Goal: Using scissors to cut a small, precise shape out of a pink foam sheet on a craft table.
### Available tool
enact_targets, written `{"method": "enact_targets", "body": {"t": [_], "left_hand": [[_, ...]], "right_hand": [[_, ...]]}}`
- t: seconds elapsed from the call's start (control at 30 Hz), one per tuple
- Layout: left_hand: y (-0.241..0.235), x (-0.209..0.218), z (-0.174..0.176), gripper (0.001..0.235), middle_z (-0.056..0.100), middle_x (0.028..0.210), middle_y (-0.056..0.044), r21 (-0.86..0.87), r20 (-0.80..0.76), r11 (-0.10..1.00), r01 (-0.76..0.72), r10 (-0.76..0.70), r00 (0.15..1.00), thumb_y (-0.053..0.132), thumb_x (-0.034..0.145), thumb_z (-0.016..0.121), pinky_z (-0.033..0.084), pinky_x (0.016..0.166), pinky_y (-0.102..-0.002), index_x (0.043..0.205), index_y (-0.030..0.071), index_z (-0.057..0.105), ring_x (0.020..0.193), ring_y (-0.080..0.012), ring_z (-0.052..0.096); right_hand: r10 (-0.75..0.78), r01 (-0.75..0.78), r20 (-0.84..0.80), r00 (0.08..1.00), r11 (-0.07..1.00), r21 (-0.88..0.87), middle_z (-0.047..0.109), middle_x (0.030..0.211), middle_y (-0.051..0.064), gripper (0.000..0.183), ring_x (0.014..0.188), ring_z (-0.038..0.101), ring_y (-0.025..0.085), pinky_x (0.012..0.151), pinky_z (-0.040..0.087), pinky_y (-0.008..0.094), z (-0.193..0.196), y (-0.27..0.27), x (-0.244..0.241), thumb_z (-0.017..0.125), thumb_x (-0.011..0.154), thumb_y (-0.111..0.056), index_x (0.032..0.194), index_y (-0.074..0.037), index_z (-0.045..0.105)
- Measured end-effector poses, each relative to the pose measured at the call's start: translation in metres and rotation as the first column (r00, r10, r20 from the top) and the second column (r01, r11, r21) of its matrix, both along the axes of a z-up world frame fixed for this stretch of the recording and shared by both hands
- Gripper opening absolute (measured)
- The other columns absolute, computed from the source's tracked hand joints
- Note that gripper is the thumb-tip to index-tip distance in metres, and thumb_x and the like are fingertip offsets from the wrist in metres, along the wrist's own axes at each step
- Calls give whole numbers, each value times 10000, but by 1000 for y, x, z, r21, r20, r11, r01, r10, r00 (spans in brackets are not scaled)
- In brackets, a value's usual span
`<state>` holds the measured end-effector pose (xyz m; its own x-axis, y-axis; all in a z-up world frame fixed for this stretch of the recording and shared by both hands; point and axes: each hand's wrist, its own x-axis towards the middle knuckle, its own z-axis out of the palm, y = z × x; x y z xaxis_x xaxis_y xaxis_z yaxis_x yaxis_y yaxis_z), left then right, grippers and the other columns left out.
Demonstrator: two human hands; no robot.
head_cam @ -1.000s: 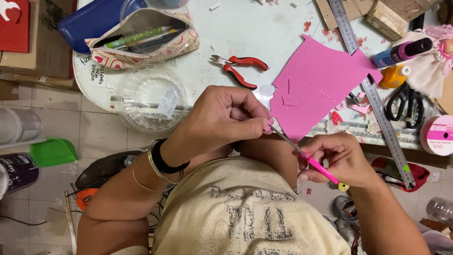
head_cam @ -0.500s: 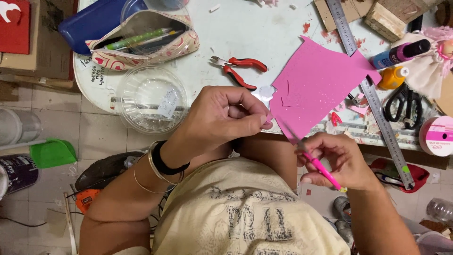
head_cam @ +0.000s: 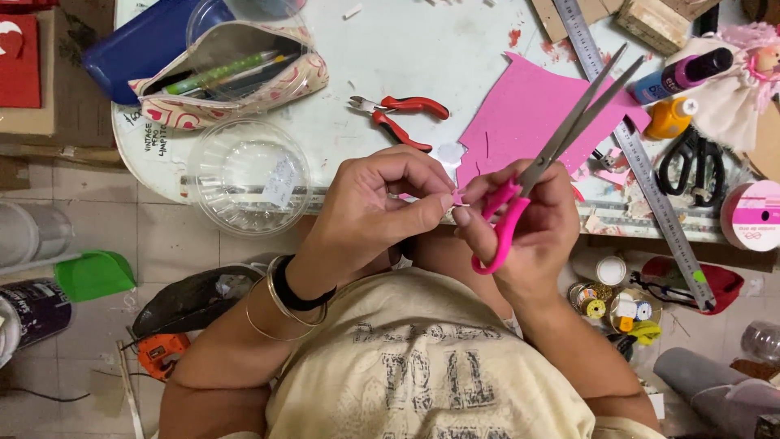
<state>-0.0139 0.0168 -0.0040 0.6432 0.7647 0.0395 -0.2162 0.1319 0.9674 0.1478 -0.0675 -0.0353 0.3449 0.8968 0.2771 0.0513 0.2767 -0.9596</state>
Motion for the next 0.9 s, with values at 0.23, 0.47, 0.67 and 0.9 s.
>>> {"method": "enact_targets", "body": {"t": [0.23, 0.47, 0.67, 0.9], "left_hand": [[0, -5, -5, 60, 668, 958, -72, -2, -20, 999, -48, 48, 999, 100, 910, 682, 567, 801, -248, 873, 53, 677, 913, -157, 654], [-4, -8, -4, 36, 676, 958, -49, 26, -86, 989, -143, 144, 986, 80, 875, 715, 599, 742, -209, 864, 68, 683, 880, -119, 657], [0, -30, -23, 134, 664, 1006, -161, 882, 82, 400, -247, 386, 919, -31, 903, 741, 661, 797, -386, 996, -13, 645, 884, -279, 716], [14, -54, -26, 142, 652, 983, -69, 952, 228, -271, -142, 319, 920, -37, 947, 677, 638, 854, -243, 863, 40, 761, 870, -144, 683]], "right_hand": [[9, -13, -40, 999, 994, -109, 637, 862, 166, 349, 687, 620, 181, 551, 592, 276, 7, 4, -7, 736, 861, -11, 1070, -62, 461], [42, -42, 112, 993, 999, 5, 619, 1033, 153, 360, 834, 656, 188, 728, 576, 279, -10, 24, 2, 698, 919, 28, 1120, -85, 422], [121, -123, -24, 992, 981, -151, 642, 960, 152, 315, 754, 656, 184, 543, 612, 259, 6, 15, -2, 705, 914, -37, 1111, -73, 462], [244, -358, -318, 916, 857, -372, 694, 874, 143, 307, 547, 597, 161, 495, 535, 234, 21, 15, -21, 745, 828, -36, 1062, -56, 547]]}}
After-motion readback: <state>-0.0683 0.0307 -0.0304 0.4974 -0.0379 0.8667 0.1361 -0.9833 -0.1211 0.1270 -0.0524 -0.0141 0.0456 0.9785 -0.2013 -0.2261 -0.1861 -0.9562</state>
